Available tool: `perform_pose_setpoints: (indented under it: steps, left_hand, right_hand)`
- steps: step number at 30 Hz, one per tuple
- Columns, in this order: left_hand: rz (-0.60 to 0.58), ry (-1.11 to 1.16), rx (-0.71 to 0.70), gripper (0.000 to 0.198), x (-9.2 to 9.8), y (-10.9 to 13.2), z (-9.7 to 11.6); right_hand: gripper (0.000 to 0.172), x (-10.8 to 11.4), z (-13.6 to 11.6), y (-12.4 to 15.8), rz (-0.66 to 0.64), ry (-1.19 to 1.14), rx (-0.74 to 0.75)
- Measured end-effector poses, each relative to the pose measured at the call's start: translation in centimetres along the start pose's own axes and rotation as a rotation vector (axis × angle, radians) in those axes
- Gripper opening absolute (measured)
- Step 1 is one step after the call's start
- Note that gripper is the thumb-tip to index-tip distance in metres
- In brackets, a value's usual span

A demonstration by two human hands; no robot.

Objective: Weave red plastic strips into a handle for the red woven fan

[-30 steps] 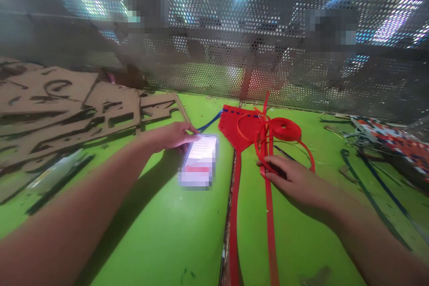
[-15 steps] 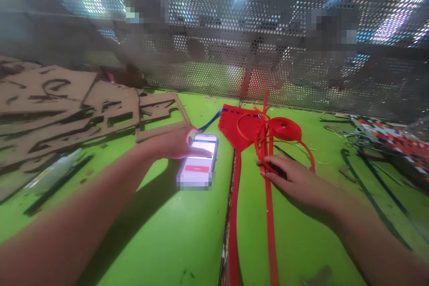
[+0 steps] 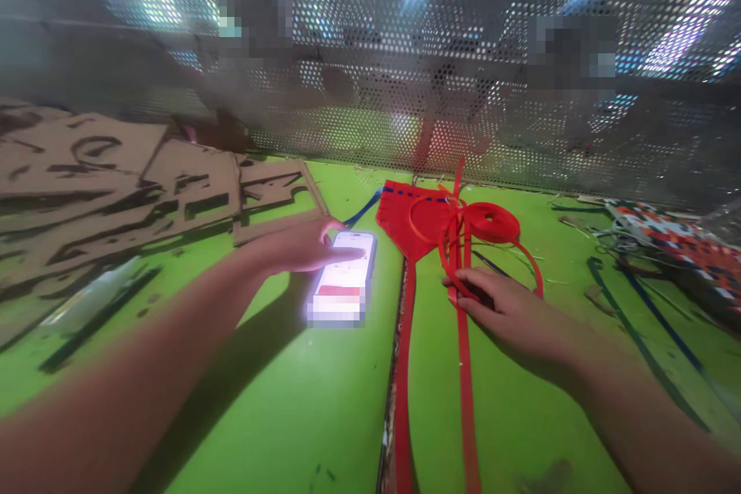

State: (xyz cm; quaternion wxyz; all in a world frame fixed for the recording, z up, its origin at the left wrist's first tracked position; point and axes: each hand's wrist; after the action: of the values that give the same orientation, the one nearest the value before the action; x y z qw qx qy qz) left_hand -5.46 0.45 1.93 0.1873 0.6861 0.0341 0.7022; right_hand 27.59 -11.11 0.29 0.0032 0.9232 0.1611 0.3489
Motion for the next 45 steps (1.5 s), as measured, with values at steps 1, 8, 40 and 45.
perform_pose_setpoints:
  steps: [1,8,40,45]
  left_hand:
    - [-0.035,0.069,-0.017,0.079,-0.3,-0.4,-0.5]
    - [-0.143,0.328,-0.015,0.059,-2.0,-3.1,-3.7]
    - [-0.288,-0.067,-0.189,0.14,0.4,0.7,-1.6]
    - [-0.302,-0.018,-0.178,0.132,0.5,0.5,-1.8]
  right_hand:
    - [0.022,0.0,0.0,0.0,-0.004,-0.002,0.002]
    - [0.022,-0.1,0.5,0.0,-0.003,-0.009,-0.001]
    - [0.029,0.1,0.0,0.1,-0.008,-0.026,-0.034]
    - [0.027,0.0,0.4,0.0,0.0,-0.038,-0.026]
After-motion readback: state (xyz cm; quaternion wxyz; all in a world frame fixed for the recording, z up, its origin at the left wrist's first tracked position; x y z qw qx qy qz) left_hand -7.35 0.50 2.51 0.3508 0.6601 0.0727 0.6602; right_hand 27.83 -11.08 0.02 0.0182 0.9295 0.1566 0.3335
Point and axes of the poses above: each hand's wrist, its own y-axis away from the middle knuckle, its own x-axis out of the back of the hand, z = x × y, and after that the axes turned 15 degrees about -y, right-handed
